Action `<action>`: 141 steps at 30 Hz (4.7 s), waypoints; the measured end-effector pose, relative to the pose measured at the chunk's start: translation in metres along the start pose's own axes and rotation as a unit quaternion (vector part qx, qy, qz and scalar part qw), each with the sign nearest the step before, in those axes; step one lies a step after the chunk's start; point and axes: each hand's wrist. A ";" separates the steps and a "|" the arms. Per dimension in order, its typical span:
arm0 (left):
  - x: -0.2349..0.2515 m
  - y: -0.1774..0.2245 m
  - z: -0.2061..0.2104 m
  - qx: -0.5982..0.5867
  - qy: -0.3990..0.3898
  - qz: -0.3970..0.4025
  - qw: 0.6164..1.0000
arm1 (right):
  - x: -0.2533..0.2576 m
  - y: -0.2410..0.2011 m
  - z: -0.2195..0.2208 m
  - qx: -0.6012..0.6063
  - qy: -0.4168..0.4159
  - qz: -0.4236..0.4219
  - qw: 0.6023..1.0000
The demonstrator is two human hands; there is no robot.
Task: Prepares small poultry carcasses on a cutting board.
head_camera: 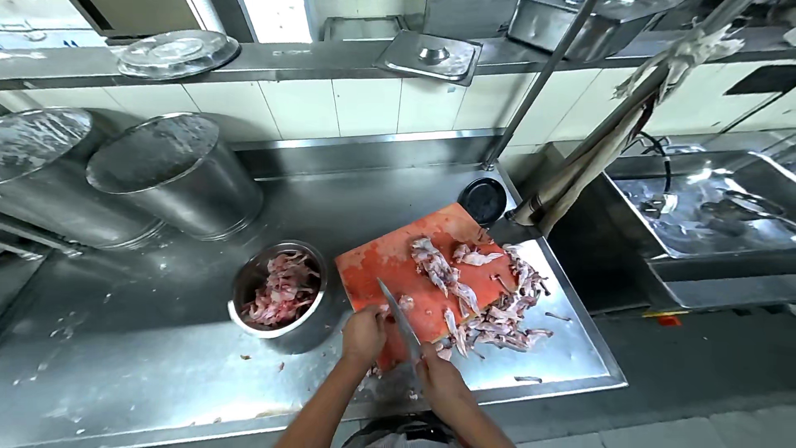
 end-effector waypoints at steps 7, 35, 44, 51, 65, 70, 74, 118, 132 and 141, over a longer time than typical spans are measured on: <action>0.002 0.006 -0.003 -0.012 -0.051 -0.022 0.998 | 0.029 -0.016 -0.003 -0.039 -0.019 0.034 0.998; 0.001 -0.025 0.034 -0.150 0.037 0.011 0.988 | 0.039 0.008 0.005 0.159 -0.038 0.025 0.986; -0.030 -0.003 -0.027 0.142 -0.003 -0.004 0.990 | 0.035 -0.044 -0.012 -0.104 -0.035 0.065 0.992; -0.079 -0.046 -0.055 -0.169 -0.040 0.050 0.984 | 0.044 -0.018 -0.027 -0.020 -0.046 0.049 0.998; -0.023 0.027 -0.006 0.092 0.093 0.072 0.989 | -0.044 0.060 -0.071 0.059 0.187 0.035 0.980; -0.006 -0.008 -0.003 0.068 -0.001 0.026 0.997 | -0.019 0.032 -0.026 0.070 -0.019 -0.059 0.996; -0.005 -0.014 0.005 0.057 0.040 0.049 0.996 | 0.003 0.027 0.000 0.034 -0.080 -0.056 0.995; 0.002 0.015 0.015 -0.144 -0.182 -0.038 0.972 | -0.037 0.016 -0.052 -0.056 0.137 0.051 0.988; -0.018 0.011 0.027 0.092 -0.077 0.038 0.992 | -0.027 0.022 -0.017 -0.132 -0.036 0.101 0.985; -0.018 0.025 0.022 0.051 -0.050 0.078 0.994 | -0.041 0.003 -0.023 -0.126 -0.029 0.079 0.989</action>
Point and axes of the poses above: each hand's wrist, its own x-axis towards the middle knuckle, its own z-axis out of the palm, y = z × x, and after that the axes turned 12 degrees about -z, right-handed
